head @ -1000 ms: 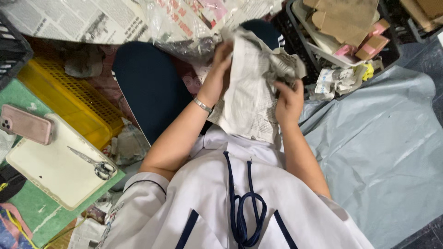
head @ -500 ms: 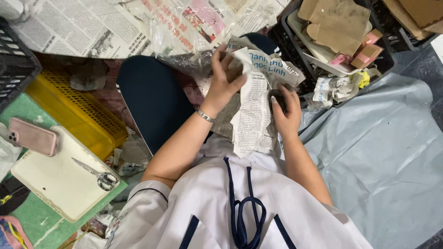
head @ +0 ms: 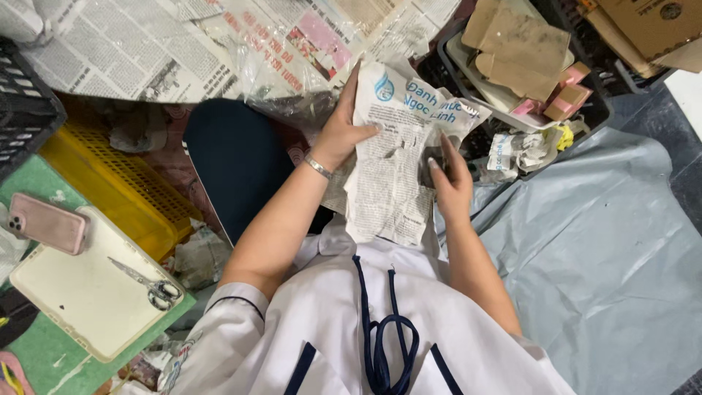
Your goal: The person wraps small ceramic dishes and bowls in newspaper. They pick up each item, fold a sheet of newspaper around it, and place the wrapped item aside. The process is repeated for several items.
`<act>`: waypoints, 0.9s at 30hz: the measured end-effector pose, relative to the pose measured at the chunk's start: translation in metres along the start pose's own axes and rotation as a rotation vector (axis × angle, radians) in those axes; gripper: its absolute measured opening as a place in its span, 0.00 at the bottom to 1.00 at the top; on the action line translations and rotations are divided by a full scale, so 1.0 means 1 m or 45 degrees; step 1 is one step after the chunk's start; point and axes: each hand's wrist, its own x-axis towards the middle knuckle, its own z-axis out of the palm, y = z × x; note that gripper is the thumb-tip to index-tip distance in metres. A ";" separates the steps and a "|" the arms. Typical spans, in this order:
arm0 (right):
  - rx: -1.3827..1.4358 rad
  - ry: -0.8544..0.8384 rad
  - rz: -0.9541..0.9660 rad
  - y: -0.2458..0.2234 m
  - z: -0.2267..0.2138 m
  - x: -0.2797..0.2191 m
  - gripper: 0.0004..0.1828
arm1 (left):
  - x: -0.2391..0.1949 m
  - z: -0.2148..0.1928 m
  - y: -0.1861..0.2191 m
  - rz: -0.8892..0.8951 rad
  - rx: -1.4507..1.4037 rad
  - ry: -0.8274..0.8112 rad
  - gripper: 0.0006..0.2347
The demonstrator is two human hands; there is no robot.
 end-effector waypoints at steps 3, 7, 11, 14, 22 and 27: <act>-0.057 -0.004 0.000 0.007 0.001 0.001 0.25 | 0.003 -0.020 -0.021 -0.013 0.019 0.064 0.42; -0.243 0.034 0.069 0.005 -0.001 0.000 0.29 | 0.016 -0.037 -0.030 -0.097 0.122 0.124 0.37; -0.348 -0.094 0.068 0.005 -0.005 -0.010 0.31 | 0.019 -0.036 -0.021 0.048 0.853 0.235 0.37; -0.295 -0.055 0.138 0.006 -0.007 0.008 0.34 | 0.023 -0.028 -0.007 -0.014 1.153 0.297 0.41; 0.103 -0.056 0.129 0.020 -0.006 0.012 0.37 | -0.041 -0.018 0.015 -0.119 0.671 0.042 0.40; -0.446 -0.272 -0.020 0.005 -0.027 0.007 0.27 | -0.073 -0.002 0.017 -0.720 1.118 0.294 0.36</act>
